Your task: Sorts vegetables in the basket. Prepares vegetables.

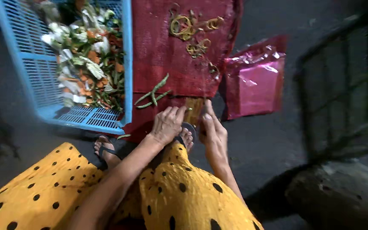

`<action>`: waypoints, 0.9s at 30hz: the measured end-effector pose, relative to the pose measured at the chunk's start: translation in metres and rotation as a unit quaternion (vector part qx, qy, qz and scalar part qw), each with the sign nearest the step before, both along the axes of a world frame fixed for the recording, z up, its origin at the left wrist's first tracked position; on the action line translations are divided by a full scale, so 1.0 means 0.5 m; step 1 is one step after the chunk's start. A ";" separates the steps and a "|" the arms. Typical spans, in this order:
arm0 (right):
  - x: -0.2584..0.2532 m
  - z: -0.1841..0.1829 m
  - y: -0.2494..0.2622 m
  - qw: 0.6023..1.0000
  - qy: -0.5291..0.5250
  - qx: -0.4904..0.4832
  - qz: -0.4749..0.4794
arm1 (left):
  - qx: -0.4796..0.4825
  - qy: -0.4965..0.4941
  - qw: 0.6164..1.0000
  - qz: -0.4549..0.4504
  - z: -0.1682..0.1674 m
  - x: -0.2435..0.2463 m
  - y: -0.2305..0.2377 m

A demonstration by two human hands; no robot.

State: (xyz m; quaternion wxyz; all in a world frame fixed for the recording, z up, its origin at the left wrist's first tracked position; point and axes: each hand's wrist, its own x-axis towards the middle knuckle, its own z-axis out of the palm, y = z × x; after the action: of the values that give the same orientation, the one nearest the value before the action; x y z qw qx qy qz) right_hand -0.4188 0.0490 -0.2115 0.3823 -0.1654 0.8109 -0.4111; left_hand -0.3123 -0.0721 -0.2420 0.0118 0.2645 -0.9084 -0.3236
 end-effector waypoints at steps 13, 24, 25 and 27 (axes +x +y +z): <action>-0.080 -0.009 0.023 0.893 0.427 0.109 0.084 | 0.252 -0.148 0.956 0.000 0.205 -0.002 -0.246; 0.031 0.075 -0.302 0.963 -0.105 -0.163 0.188 | 0.425 -0.066 0.863 0.266 0.316 0.198 -0.361; 0.044 0.083 -0.333 0.957 -0.139 -0.152 0.206 | 0.428 -0.050 0.860 0.273 0.316 0.206 -0.363; 0.067 0.091 -0.382 0.947 -0.176 -0.130 0.237 | 0.426 -0.033 0.861 0.276 0.315 0.216 -0.366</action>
State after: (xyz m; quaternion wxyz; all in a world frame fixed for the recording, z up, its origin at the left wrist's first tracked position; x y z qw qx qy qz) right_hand -0.3853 -0.1422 -0.1658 0.5802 -0.3265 0.6075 -0.4333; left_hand -0.2041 -0.2549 -0.0845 -0.0437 0.4941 -0.5714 -0.6538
